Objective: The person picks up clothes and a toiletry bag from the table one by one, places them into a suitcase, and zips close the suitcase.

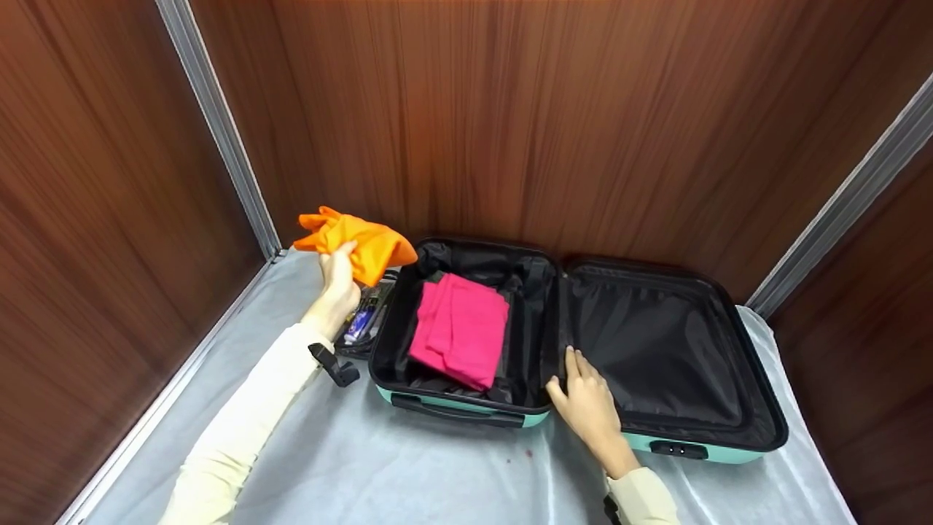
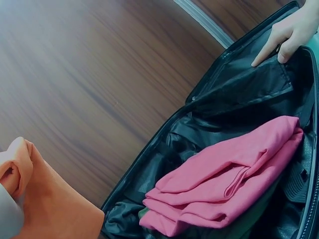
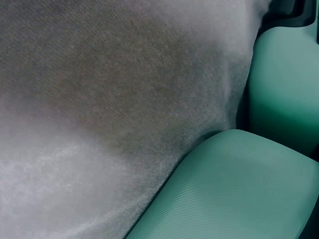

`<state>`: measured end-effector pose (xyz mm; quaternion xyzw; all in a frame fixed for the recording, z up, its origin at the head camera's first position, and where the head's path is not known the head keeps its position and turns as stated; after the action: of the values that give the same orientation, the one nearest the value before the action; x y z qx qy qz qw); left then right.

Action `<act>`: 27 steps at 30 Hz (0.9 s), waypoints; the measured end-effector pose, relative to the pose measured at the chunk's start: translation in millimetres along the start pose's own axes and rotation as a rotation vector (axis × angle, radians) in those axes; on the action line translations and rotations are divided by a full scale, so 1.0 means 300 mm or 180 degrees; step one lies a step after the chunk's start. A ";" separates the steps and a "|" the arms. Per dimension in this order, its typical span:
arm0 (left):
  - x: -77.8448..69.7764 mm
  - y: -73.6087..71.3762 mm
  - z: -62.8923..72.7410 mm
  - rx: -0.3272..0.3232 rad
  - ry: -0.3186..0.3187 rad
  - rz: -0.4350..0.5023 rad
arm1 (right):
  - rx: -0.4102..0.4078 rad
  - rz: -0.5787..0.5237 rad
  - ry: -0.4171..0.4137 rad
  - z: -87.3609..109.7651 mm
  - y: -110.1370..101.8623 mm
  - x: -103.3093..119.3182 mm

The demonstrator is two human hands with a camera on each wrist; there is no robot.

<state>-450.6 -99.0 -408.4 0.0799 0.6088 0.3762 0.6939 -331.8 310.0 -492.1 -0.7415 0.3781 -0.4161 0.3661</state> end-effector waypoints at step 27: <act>0.119 0.173 0.085 0.0303 -0.0015 -0.0207 | 0.0050 -0.0012 0.0020 -0.007 0.012 -0.012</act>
<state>-450.4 -31.5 -400.6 0.0939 0.6267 0.3238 0.7026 -335.8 310.9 -495.6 -0.7380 0.3746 -0.4220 0.3699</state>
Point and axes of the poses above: each hand's wrist, its own z-axis away from the middle knuckle, its own y-axis out of the palm, x = y × z, the point moved 10 cm from there along -z, towards the middle knuckle, and after that the axes turned 6 degrees about -y, right-handed, at the moved point
